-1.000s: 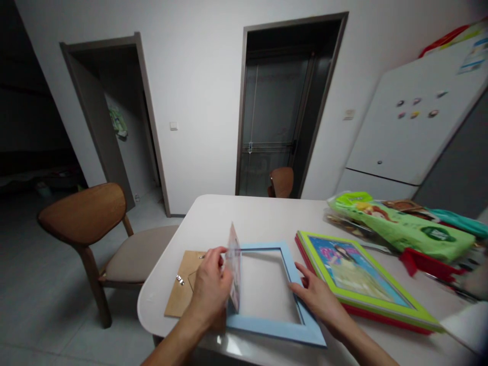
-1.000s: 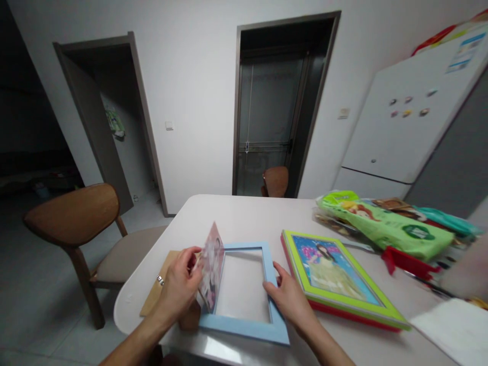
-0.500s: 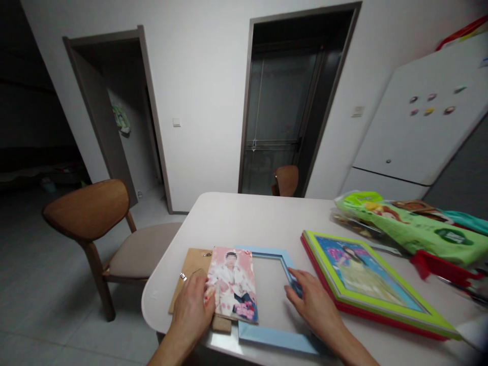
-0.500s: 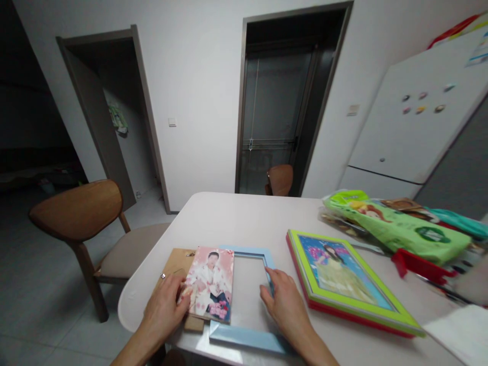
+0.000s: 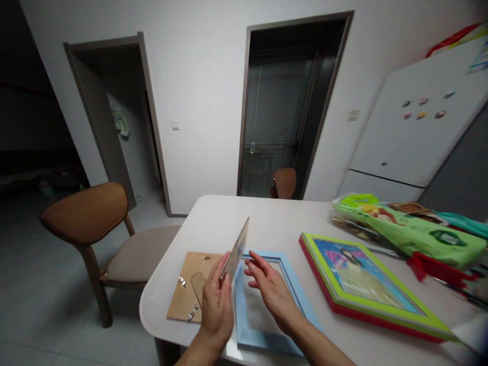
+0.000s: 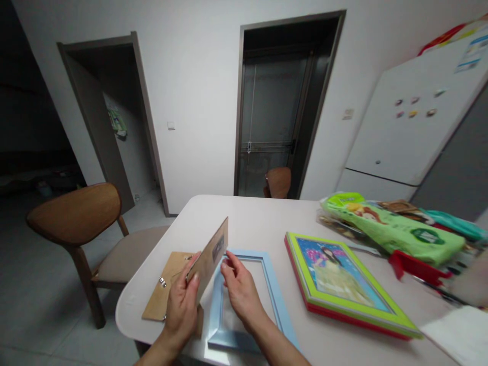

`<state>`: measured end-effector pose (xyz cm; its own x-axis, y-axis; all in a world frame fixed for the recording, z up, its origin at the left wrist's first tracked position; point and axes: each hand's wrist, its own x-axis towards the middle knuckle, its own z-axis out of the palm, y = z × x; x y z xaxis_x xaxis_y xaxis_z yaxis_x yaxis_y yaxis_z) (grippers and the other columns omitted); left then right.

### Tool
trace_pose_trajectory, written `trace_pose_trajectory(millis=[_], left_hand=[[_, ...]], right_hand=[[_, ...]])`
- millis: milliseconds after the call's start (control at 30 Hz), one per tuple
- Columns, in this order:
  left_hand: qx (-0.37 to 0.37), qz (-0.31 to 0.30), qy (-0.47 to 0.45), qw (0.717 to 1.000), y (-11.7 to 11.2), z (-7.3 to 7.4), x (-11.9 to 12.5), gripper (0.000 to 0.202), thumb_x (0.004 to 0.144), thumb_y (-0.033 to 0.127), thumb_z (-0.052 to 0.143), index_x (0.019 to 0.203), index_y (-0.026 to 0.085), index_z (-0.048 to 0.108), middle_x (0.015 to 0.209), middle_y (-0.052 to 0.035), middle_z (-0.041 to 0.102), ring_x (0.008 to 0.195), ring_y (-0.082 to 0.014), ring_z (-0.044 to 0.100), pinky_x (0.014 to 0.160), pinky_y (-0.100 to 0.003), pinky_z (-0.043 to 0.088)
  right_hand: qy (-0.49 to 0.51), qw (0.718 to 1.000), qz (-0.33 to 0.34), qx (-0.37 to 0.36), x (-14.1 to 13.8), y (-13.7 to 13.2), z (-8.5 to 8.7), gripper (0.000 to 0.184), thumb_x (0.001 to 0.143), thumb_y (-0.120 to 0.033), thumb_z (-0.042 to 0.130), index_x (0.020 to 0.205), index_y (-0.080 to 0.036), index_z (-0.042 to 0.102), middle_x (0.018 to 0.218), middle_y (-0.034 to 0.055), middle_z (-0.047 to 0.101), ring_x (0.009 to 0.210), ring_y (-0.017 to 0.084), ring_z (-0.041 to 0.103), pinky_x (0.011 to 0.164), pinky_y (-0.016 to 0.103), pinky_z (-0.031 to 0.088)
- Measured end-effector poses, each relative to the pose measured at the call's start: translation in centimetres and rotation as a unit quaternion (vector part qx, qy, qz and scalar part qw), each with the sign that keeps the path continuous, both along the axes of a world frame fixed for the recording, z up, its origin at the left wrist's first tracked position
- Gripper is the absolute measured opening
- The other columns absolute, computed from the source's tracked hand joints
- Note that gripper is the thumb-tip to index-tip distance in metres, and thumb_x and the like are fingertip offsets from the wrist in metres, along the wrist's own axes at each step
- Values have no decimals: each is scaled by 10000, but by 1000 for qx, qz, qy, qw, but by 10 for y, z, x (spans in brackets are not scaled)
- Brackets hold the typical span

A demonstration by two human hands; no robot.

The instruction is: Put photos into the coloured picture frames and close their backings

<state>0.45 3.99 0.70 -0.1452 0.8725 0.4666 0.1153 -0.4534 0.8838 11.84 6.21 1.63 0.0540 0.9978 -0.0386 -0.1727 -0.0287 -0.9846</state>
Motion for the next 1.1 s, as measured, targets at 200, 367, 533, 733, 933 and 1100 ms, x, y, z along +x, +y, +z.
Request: trace_pose_trajectory(millis=[200, 367, 533, 733, 933, 1100], left_hand=[[-143, -106, -246, 953, -3, -13, 25, 490, 739, 277, 475, 1188, 111, 369, 1106, -128, 540, 1046, -235, 476, 891, -357, 365], [-158, -65, 24, 985, -2, -33, 15, 449, 666, 166, 481, 1110, 106, 455, 1154, -125, 494, 1077, -212, 440, 941, -344, 314], [-107, -119, 320, 934, -15, -36, 14, 473, 655, 135, 468, 1125, 75, 454, 1236, -149, 410, 1149, -234, 353, 984, -380, 268], [-66, -122, 451, 882, -19, -38, 14, 435, 683, 147, 467, 1110, 65, 461, 1244, -156, 402, 1161, -249, 336, 995, -433, 235], [-31, -97, 490, 866, -14, -48, 22, 345, 705, 156, 443, 1042, 144, 518, 1176, -88, 495, 1136, -232, 376, 986, -433, 248], [-34, -126, 496, 858, -20, -36, -2, 452, 711, 194, 452, 1157, 122, 428, 1256, -111, 407, 1174, -228, 325, 983, -418, 258]], right_hand=[[72, 996, -15, -54, 43, 0, -20, 484, 677, -295, 465, 1151, -207, 421, 842, 42, 665, 662, 178, 615, 536, 263, 461], [-90, 992, 0, -86, 87, 13, -30, 492, 627, -202, 450, 1115, -143, 465, 657, 34, 674, 492, 174, 597, 442, 254, 433], [-301, 953, -24, -21, 90, 23, -41, 438, 672, -217, 376, 1077, -119, 509, 639, 33, 665, 504, 164, 593, 458, 242, 427], [-474, 876, -80, 44, 81, 26, -44, 452, 703, -221, 370, 1122, -81, 463, 833, 115, 647, 740, 216, 592, 681, 313, 423], [-665, 724, -100, 149, 85, 31, -71, 463, 713, -205, 424, 1157, -74, 427, 1134, 173, 501, 1036, 266, 435, 838, 390, 351], [-669, 722, -101, 148, 78, 26, -66, 433, 750, -266, 411, 1156, -118, 431, 1149, 146, 490, 1051, 269, 413, 823, 405, 353]])
